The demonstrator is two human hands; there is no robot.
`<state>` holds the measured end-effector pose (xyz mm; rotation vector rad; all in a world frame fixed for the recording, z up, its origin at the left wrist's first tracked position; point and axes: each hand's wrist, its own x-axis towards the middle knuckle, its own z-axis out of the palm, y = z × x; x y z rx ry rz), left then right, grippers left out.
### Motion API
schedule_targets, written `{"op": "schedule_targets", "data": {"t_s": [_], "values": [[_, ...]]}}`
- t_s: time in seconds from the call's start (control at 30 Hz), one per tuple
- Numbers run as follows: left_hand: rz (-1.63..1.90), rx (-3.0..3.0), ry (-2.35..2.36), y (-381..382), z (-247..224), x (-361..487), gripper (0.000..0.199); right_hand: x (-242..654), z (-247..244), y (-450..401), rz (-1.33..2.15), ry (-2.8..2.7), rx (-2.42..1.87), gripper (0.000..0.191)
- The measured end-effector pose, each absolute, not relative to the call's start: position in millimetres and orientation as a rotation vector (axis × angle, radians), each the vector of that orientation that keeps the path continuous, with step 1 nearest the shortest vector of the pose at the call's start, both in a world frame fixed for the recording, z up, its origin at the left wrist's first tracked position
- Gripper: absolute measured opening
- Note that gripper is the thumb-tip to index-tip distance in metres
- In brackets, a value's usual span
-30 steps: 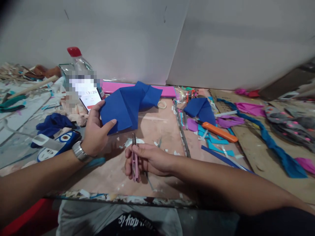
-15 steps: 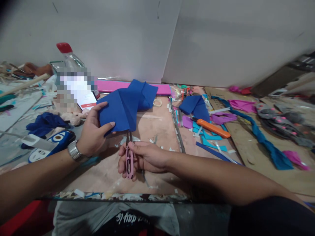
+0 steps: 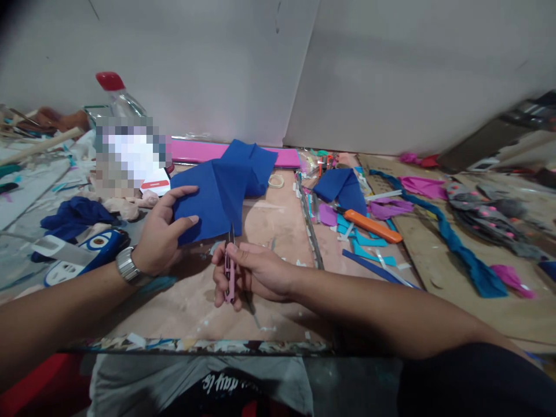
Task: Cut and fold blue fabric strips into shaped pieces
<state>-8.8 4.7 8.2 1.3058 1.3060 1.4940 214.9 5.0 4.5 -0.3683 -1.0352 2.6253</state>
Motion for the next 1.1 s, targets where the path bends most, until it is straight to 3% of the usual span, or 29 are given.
{"op": "schedule_targets", "data": {"t_s": [1.1], "values": [[1.511,1.669,1.382,0.2,13.7,-10.6,0.042,215.4,6.4,3.2,2.584,-1.168,-0.458,0.038]]}}
